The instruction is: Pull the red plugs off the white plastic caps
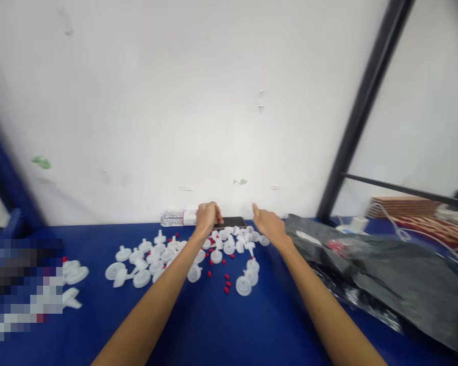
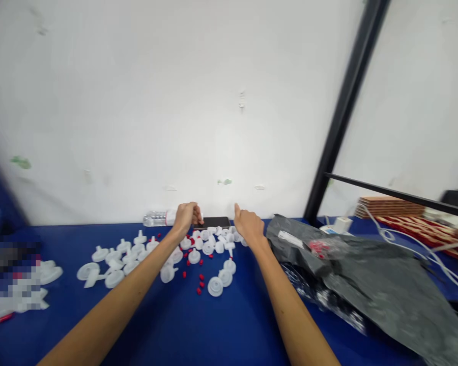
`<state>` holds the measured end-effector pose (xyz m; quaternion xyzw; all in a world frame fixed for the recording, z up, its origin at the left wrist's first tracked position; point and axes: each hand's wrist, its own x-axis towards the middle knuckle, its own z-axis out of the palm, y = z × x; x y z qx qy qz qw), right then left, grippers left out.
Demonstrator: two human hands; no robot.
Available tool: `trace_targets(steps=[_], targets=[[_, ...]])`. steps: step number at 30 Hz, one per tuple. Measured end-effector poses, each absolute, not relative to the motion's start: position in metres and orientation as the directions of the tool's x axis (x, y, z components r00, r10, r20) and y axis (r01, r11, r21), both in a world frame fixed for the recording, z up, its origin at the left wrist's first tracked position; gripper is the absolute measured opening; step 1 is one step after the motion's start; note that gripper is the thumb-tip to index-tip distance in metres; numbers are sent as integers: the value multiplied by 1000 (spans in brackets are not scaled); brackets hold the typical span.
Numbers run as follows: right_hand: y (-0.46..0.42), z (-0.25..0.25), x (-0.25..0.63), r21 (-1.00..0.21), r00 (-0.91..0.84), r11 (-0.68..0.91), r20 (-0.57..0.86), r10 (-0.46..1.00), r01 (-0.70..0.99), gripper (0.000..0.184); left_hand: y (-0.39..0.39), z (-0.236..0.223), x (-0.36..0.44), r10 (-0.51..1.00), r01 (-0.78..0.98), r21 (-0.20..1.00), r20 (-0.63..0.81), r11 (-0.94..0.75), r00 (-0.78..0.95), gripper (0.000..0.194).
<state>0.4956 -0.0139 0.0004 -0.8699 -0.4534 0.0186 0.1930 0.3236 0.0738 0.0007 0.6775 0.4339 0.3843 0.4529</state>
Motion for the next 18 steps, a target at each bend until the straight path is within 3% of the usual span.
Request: trace_targets(steps=[4,10,14,18], targets=[[-15,4,491,-361,574,-491,171,801,793,70,59,27,297,909,426,814,280,-395,308,28],[-15,4,487,-360,563,-473,209,800,804,66,16,52,190,799,664,474,491,-578,346,27],[-14,2,487,-361,547,-453,228,805,816,64,15,39,86,827,825,320,489,-465,276,31],[-13,0,487,-366,534,-436,229,814,822,62,39,21,0,921,938,238,357,-252,156,44]])
